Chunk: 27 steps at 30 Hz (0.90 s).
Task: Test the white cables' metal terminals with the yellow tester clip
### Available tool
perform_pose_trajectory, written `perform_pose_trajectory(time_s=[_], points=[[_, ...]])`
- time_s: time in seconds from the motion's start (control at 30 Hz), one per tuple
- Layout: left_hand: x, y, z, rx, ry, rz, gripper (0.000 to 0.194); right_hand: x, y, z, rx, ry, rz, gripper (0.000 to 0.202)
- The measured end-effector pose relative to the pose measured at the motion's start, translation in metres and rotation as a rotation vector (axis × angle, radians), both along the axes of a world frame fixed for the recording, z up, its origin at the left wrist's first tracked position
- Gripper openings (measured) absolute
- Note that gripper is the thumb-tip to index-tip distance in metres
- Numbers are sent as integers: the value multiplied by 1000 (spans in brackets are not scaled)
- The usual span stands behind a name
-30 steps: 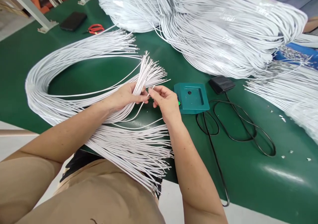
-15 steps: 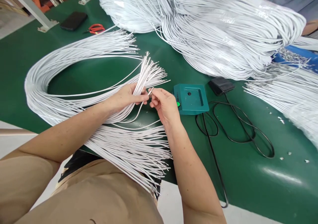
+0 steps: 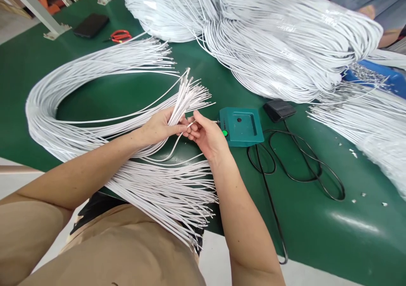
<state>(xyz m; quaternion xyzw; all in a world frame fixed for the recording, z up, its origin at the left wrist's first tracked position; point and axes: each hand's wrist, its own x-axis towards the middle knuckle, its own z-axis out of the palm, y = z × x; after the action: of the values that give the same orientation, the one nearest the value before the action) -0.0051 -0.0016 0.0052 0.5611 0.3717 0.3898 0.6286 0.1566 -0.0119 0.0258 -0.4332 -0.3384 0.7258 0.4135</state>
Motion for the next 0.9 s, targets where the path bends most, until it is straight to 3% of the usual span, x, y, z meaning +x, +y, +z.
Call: perform_pose_trajectory(time_s=[0.37,0.57,0.73,0.8,0.9], points=[[-3,2,4,46,89,86,24,5,1,-3,-11,61,-47,31],[-4,2,6,59,139,110,21,0,-5,1,172,-162,-192,29],[-4,2,6,-55,1,55,39,-1,-7,-4,432,-553,-236,18],[-4,1,8,-151,-68,9,51,-2,-8,-7,614,-828,-234,19],[-4,1,12,-259,-97,-22,46,-4,-10,-11,957,-1264,-171,29]])
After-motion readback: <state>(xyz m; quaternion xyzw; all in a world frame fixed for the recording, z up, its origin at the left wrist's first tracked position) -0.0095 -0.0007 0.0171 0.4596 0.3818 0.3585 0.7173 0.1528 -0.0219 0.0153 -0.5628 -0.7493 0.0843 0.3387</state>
